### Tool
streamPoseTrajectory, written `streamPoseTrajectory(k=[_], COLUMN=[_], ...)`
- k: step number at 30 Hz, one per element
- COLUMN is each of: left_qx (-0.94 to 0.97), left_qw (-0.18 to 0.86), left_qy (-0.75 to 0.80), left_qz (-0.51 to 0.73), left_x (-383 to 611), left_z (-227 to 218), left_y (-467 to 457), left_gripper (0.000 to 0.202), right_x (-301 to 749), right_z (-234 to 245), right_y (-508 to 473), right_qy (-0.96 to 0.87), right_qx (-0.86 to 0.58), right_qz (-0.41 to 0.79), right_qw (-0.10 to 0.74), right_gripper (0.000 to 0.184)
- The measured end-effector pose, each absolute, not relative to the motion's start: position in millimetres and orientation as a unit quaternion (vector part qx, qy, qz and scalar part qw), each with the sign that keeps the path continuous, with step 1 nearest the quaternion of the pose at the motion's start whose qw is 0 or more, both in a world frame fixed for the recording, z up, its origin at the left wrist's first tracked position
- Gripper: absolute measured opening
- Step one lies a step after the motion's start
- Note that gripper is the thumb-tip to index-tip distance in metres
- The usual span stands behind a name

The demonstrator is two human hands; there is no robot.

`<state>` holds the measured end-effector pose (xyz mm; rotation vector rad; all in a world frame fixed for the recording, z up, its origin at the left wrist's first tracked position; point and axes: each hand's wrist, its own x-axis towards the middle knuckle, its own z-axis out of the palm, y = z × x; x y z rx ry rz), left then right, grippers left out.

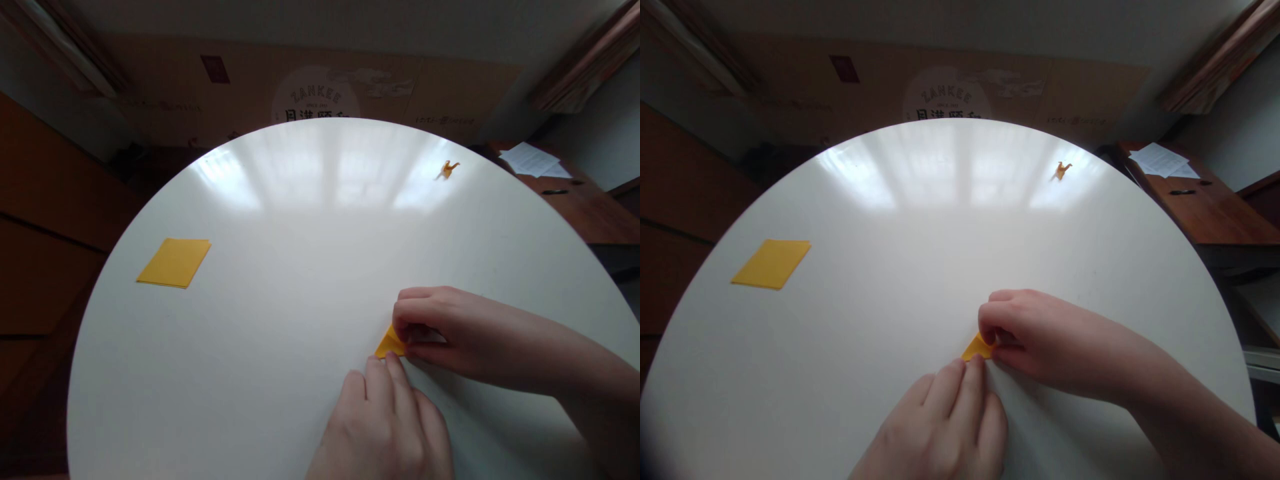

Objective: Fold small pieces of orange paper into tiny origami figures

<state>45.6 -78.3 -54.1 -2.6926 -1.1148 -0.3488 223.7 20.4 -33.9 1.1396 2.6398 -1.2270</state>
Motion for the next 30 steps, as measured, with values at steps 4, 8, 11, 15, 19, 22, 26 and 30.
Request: streamPoseTrajectory(k=[4, 8, 11, 15, 19, 22, 26, 30], left_qx=[-0.916, -0.912, -0.911, -0.912, -0.914, -0.919, -0.926, -0.933], left_qw=[0.100, 0.092, 0.089, 0.087, 0.072, 0.050, 0.014, -0.033], left_qy=[-0.374, -0.384, -0.386, -0.386, -0.386, -0.378, -0.367, -0.355], left_qz=[-0.107, -0.109, -0.110, -0.109, -0.104, -0.100, -0.088, -0.044], left_x=[46, 47, 48, 47, 47, 47, 43, 36], left_z=[-53, -53, -54, -53, -53, -52, -51, -45], left_y=[-77, -77, -77, -76, -75, -74, -69, -59], left_gripper=[0.011, 0.010, 0.013, 0.015, 0.011, 0.007, 0.008, 0.011], right_x=[227, 230, 230, 229, 228, 228, 227, 227], right_z=[-33, -31, -33, -36, -38, -38, -39, -38], right_y=[23, 24, 24, 23, 23, 22, 21, 20], right_qy=[0.843, 0.840, 0.842, 0.844, 0.845, 0.849, 0.855, 0.860], right_qx=[0.356, 0.351, 0.344, 0.336, 0.334, 0.329, 0.329, 0.322], right_qz=[-0.403, -0.413, -0.416, -0.419, -0.418, -0.412, -0.399, -0.395], right_qw=[0.007, 0.012, 0.010, 0.003, -0.010, -0.027, -0.033, -0.030], right_gripper=[0.014, 0.013, 0.012, 0.011, 0.015, 0.018, 0.017, 0.015])
